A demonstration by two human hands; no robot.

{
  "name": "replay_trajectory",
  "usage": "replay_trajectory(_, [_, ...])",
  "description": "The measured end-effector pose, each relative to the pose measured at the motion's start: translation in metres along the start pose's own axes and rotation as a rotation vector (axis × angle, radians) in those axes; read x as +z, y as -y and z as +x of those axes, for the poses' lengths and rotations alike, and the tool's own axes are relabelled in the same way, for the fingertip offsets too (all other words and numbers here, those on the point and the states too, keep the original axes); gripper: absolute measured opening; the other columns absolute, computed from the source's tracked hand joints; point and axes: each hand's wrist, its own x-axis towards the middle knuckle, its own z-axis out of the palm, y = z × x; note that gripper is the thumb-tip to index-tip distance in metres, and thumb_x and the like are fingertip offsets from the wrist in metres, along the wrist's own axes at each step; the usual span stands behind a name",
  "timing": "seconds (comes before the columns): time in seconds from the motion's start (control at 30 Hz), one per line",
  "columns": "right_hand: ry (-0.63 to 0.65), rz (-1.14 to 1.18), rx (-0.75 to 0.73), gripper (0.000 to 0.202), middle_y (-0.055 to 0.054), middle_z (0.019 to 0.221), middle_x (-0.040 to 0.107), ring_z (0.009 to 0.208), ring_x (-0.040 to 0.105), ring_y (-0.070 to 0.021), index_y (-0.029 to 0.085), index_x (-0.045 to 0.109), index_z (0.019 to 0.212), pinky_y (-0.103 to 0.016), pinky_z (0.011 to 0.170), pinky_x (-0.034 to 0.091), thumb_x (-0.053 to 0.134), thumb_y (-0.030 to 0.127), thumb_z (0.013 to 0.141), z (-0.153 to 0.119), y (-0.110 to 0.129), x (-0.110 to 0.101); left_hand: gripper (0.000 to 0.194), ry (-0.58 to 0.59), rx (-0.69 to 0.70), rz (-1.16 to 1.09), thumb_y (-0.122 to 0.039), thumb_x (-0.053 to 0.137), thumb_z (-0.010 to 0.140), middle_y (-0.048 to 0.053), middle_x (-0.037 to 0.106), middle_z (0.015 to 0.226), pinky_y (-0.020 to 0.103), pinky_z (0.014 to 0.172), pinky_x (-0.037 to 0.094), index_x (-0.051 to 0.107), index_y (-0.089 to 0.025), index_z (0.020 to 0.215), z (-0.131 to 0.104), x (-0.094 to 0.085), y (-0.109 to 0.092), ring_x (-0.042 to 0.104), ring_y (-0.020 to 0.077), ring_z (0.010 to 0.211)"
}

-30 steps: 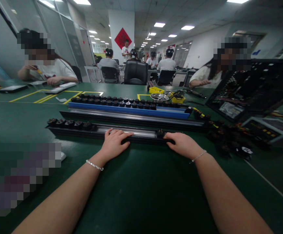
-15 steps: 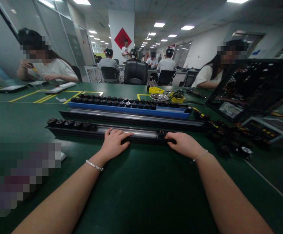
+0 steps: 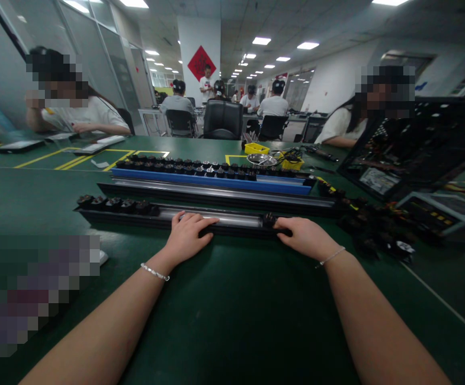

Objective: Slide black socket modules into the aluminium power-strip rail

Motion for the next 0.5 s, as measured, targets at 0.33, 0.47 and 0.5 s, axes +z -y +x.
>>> replay_trajectory(0.33, [0.001, -0.008, 0.008, 0.015, 0.0, 0.09, 0.067, 0.082, 0.06, -0.017, 0.025, 0.062, 0.087, -0.026, 0.07, 0.041, 0.051, 0.026, 0.076, -0.0009, -0.0035, -0.0015, 0.038, -0.012, -0.001, 0.013, -0.037, 0.051, 0.08, -0.001, 0.063, 0.097, 0.045, 0.101, 0.017, 0.053, -0.039, 0.118, -0.0004, 0.0006, -0.0003, 0.052, 0.0196, 0.1])
replay_trajectory(0.47, [0.006, -0.015, 0.02, 0.014, 0.0, 0.088, 0.067, 0.08, 0.06, -0.0162, 0.026, 0.062, 0.086, -0.025, 0.068, 0.04, 0.051, 0.028, 0.076, -0.0015, -0.0056, -0.0024, 0.038, 0.0, -0.004, 0.018, -0.037, 0.051, 0.08, -0.002, 0.063, 0.097, 0.046, 0.101, 0.017, 0.053, -0.04, 0.118, 0.0001, 0.0005, -0.0004, 0.052, 0.0197, 0.1])
replay_trajectory(0.5, [0.008, -0.013, 0.023, 0.015, 0.0, 0.088, 0.067, 0.079, 0.06, -0.016, 0.026, 0.062, 0.086, -0.025, 0.068, 0.04, 0.051, 0.028, 0.076, -0.0016, -0.0057, -0.0027, 0.038, 0.003, -0.005, 0.018, -0.037, 0.05, 0.08, -0.002, 0.063, 0.097, 0.046, 0.101, 0.017, 0.053, -0.04, 0.118, 0.0001, 0.0004, -0.0005, 0.051, 0.0197, 0.1])
